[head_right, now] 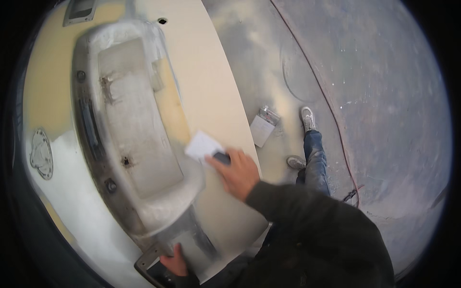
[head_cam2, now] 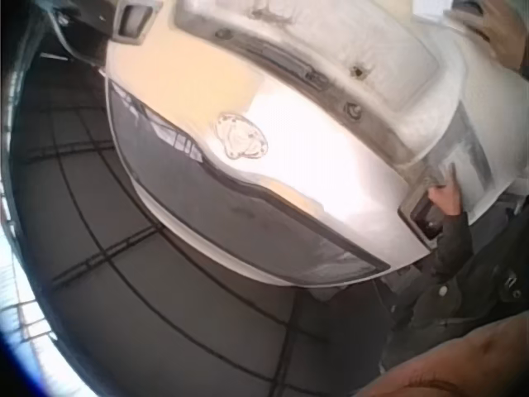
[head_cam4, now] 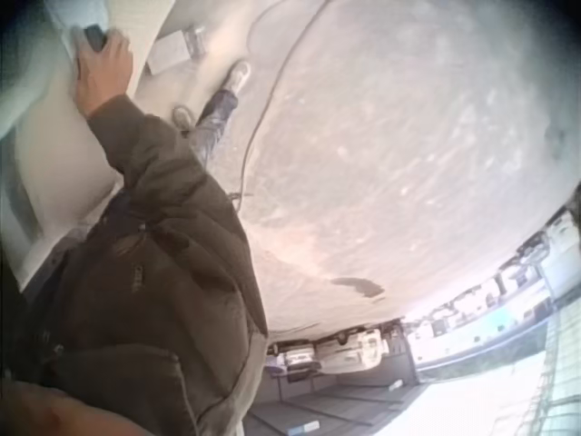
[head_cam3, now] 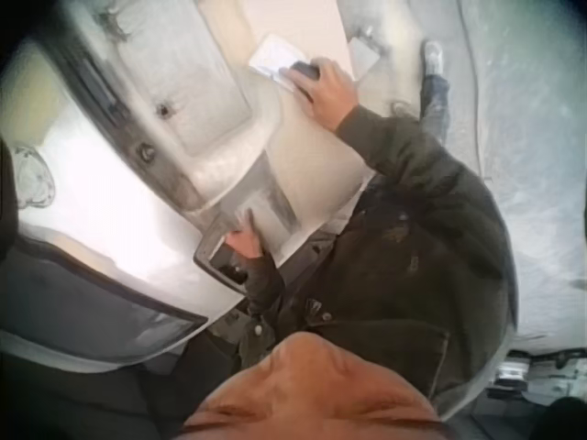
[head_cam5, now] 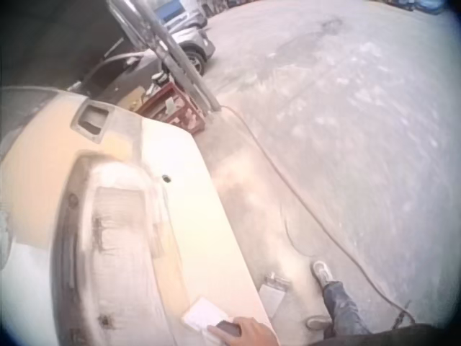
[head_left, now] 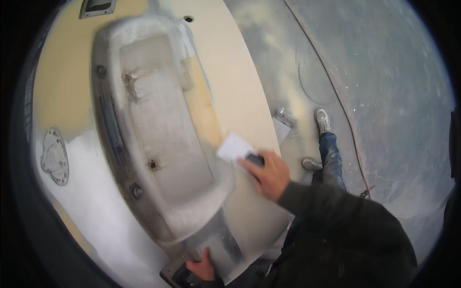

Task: The person sands the surface of a white car hood using a sanding block. They move the block across different areas of the hood, including around the headlight opening and along the edges, to smooth the surface.

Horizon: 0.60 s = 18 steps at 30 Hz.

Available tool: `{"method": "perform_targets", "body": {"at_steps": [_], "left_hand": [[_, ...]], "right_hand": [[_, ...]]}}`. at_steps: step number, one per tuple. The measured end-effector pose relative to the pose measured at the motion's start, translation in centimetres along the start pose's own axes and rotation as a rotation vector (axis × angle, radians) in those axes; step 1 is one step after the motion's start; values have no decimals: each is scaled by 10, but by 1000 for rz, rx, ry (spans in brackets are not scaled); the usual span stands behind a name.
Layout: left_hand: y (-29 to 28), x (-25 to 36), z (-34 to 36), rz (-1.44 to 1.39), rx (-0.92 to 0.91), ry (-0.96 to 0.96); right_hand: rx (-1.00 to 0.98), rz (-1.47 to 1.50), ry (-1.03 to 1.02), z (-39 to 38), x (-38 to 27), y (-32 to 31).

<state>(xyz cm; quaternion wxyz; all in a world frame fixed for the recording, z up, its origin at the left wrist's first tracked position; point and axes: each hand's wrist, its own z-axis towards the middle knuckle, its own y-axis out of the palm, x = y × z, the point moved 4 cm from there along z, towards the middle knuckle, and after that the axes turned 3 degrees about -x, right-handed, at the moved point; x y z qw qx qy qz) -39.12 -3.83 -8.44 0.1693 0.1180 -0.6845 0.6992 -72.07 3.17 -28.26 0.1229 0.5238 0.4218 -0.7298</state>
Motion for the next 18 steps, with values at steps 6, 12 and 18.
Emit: {"method": "perform_targets", "body": {"at_steps": [6,12,18], "left_hand": [[-14,-26,-1,28,-122,-73],[-18,-46,0,219,-59,-116],[-6,-16,-5,486,18,154]], "right_hand": [[-5,-55,-70,74,17,-10],[147,-58,19,236,53,-41],[-31,190,65,131,44,-2]]}}
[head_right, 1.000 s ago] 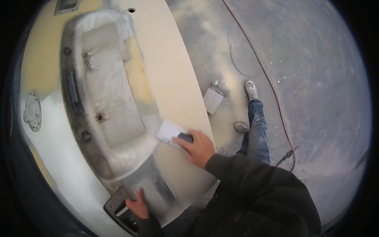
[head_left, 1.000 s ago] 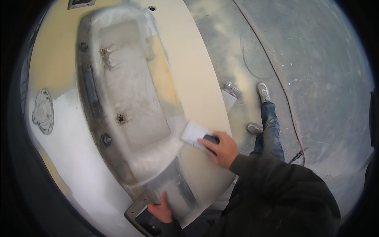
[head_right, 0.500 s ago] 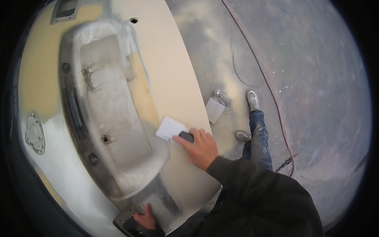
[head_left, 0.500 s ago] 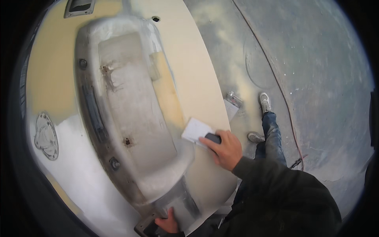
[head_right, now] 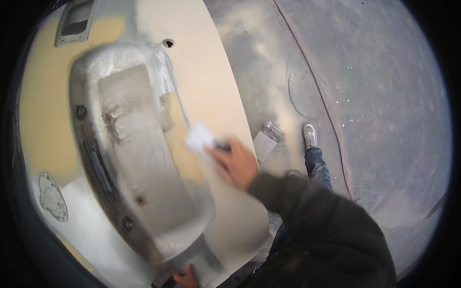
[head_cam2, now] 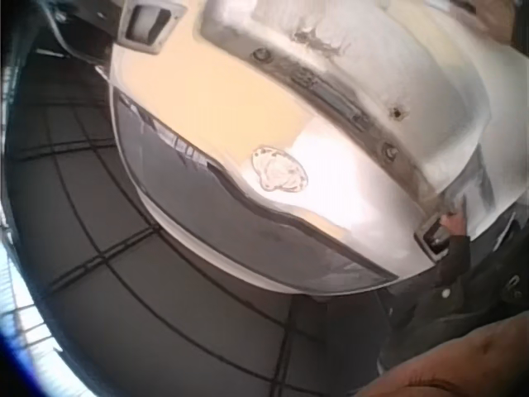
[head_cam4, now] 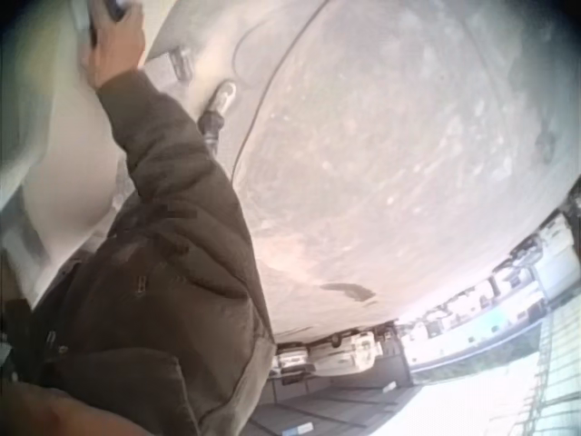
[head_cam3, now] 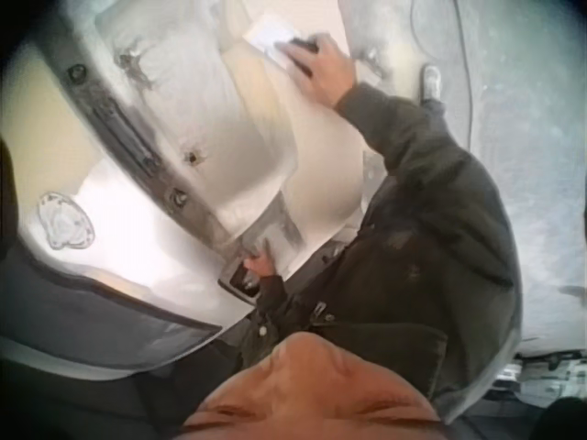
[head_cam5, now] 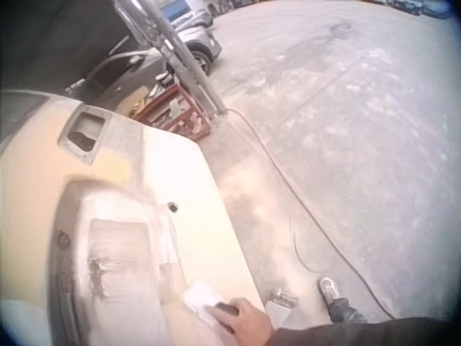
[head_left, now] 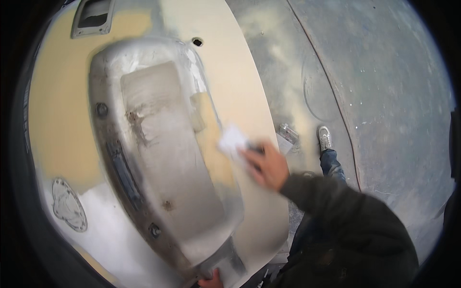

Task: The person sands the surface of a white car hood using a sanding block. They move the block across different areas of the hood, including around the headlight opening and along the edges, to smooth the surface.

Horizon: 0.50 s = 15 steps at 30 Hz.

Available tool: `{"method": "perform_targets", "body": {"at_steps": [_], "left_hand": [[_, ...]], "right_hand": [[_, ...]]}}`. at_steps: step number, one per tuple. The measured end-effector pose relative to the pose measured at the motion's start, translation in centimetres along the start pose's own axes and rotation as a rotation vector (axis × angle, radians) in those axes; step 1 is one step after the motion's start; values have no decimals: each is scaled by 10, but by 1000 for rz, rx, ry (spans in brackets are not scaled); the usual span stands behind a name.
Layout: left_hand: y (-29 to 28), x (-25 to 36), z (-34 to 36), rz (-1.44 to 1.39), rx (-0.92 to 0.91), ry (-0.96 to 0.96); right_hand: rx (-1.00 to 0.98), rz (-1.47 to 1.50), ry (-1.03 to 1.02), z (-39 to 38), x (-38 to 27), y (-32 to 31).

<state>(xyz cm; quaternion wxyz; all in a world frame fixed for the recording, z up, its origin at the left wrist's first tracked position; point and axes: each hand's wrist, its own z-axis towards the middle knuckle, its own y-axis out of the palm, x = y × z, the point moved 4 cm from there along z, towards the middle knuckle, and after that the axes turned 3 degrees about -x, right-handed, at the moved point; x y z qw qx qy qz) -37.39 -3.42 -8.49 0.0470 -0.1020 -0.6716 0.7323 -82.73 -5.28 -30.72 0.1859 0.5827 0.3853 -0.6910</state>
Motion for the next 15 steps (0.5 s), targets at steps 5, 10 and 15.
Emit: {"method": "perform_targets", "body": {"at_steps": [5,10,15], "left_hand": [[10,-79,-24,108,-142,-56],[24,-181,-54,69,-157,-3],[29,-122,-38,-41,-110,-47]], "right_hand": [[-135,39,19,-107,13,23],[49,29,-41,90,15,-18],[94,-57,-19,196,13,-46]]}}
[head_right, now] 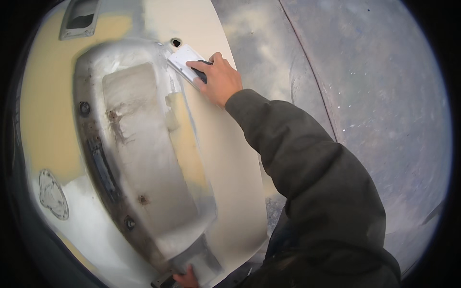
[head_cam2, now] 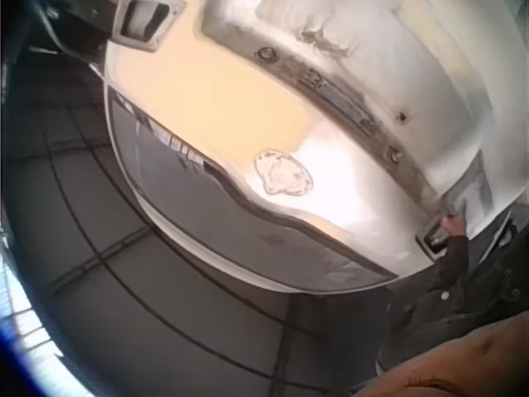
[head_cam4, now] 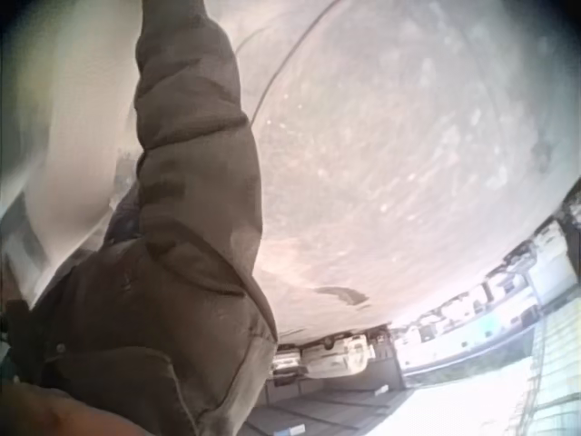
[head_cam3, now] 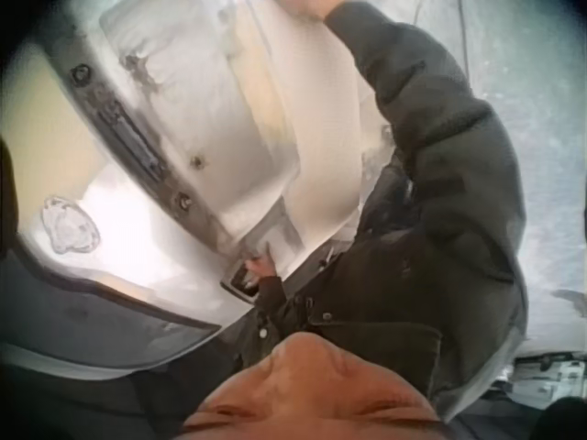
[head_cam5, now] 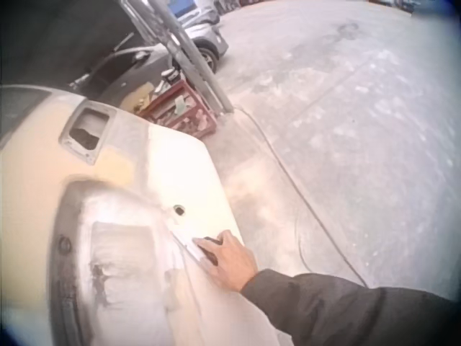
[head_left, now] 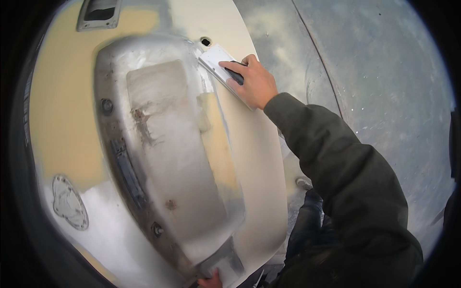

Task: The person sands the surface of a white car hood using a sanding block. They move the block across different areas of the hood, including around the headlight opening and along the edges, to smooth the surface.

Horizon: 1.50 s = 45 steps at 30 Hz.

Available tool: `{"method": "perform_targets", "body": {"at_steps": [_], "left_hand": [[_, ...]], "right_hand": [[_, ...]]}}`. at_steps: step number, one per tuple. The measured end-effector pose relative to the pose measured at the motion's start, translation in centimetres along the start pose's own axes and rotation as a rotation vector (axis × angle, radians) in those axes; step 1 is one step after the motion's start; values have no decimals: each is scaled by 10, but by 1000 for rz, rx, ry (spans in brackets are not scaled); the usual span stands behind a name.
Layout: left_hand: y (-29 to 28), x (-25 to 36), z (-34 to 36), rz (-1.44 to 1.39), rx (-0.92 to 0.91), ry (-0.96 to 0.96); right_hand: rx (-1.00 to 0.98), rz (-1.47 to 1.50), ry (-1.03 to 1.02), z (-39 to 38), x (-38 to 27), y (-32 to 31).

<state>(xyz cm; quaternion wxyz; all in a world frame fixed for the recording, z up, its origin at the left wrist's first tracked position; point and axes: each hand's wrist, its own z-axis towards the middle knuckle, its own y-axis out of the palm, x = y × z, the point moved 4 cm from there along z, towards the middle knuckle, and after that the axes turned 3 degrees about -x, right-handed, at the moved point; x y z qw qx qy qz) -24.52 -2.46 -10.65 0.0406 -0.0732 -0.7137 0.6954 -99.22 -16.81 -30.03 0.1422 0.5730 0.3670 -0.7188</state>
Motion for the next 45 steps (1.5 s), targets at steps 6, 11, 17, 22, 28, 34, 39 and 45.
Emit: {"method": "perform_targets", "body": {"at_steps": [6,11,17,22,28,34,39,45], "left_hand": [[-7,64,23,-291,-64,-167],[-36,135,35,-351,-1,-51],[-19,161,44,-219,-24,-25],[-24,147,45,-266,63,27],[-25,154,38,-264,-71,-25],[-22,150,31,-306,41,-5],[-39,167,39,-402,87,60],[-5,145,30,-92,-121,-21]], "right_hand": [[-41,-23,77,-138,-19,22],[-109,85,311,-336,-50,47],[59,134,498,-315,-25,14],[95,-4,388,-215,-103,10],[161,-72,472,-175,-112,41],[239,-225,545,-146,-97,71],[245,-337,487,-99,-97,54],[175,-159,445,-185,-92,76]]}}
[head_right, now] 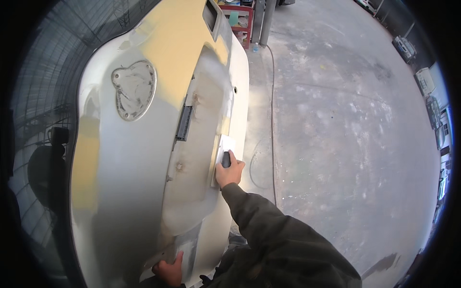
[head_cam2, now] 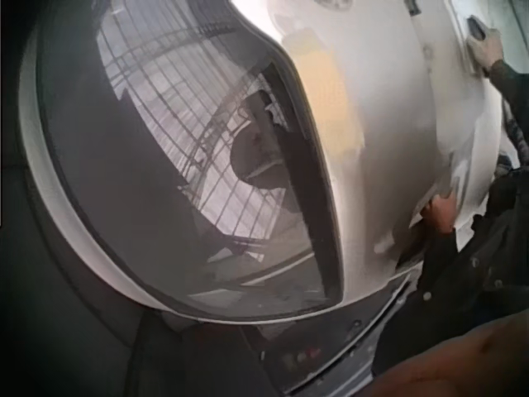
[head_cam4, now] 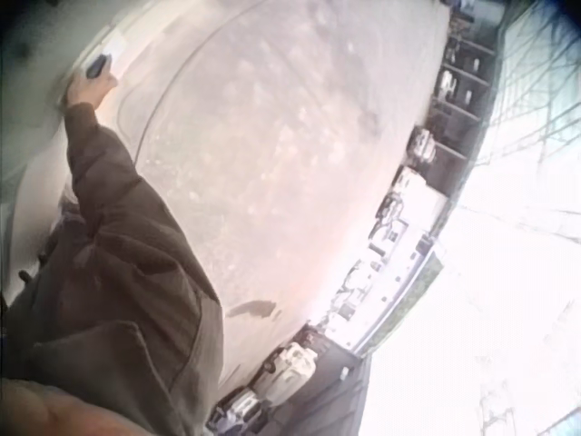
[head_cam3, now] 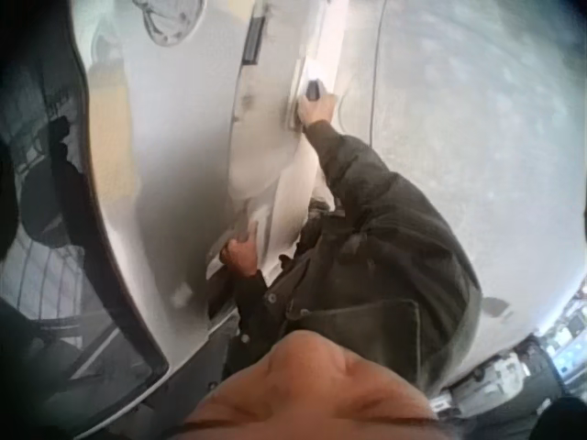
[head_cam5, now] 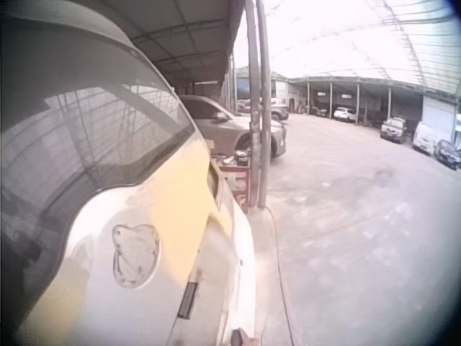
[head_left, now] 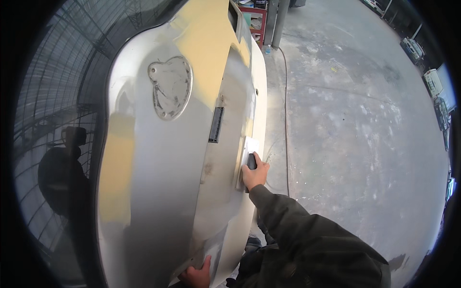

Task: The person sands the surface of a white car hood using a sanding block. They move the block across different areas of the hood, including around the headlight opening and along the edges, to smooth the surface.

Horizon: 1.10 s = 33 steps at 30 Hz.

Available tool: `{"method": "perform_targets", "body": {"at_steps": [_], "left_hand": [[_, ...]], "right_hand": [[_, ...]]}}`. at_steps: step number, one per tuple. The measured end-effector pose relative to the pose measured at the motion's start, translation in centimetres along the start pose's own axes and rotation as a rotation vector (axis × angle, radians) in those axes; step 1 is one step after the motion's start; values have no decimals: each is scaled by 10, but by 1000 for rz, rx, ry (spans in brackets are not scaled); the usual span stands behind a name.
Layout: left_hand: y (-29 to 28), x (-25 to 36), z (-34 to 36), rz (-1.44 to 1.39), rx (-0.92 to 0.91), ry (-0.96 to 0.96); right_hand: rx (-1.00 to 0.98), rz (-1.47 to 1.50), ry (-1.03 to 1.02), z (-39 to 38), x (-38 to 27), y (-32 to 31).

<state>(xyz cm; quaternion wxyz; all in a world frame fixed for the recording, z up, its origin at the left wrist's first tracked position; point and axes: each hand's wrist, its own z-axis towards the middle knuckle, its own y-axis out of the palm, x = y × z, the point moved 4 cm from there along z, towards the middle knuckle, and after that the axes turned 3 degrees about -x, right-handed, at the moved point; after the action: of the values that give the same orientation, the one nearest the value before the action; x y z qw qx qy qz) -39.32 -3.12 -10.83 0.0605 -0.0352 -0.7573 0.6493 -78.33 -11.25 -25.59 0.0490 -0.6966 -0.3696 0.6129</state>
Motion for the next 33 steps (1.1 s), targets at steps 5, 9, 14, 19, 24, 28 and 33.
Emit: {"method": "perform_targets", "body": {"at_steps": [5,9,14,19,24,28,33], "left_hand": [[-4,15,1,461,294,583],[26,-16,-13,405,311,436],[9,6,-4,604,309,645],[23,-14,-20,600,317,577],[13,-15,-6,49,212,82],[32,-38,-15,166,35,-12],[20,-29,-22,27,61,63]], "right_hand": [[89,-147,19,79,-21,-8],[52,-125,-47,59,-21,-5],[-24,-9,55,-14,-3,-6],[99,-89,-19,69,-22,-16],[-17,-61,20,18,-1,-3],[37,-11,59,11,5,0],[77,-114,-18,88,-32,-17]]}}
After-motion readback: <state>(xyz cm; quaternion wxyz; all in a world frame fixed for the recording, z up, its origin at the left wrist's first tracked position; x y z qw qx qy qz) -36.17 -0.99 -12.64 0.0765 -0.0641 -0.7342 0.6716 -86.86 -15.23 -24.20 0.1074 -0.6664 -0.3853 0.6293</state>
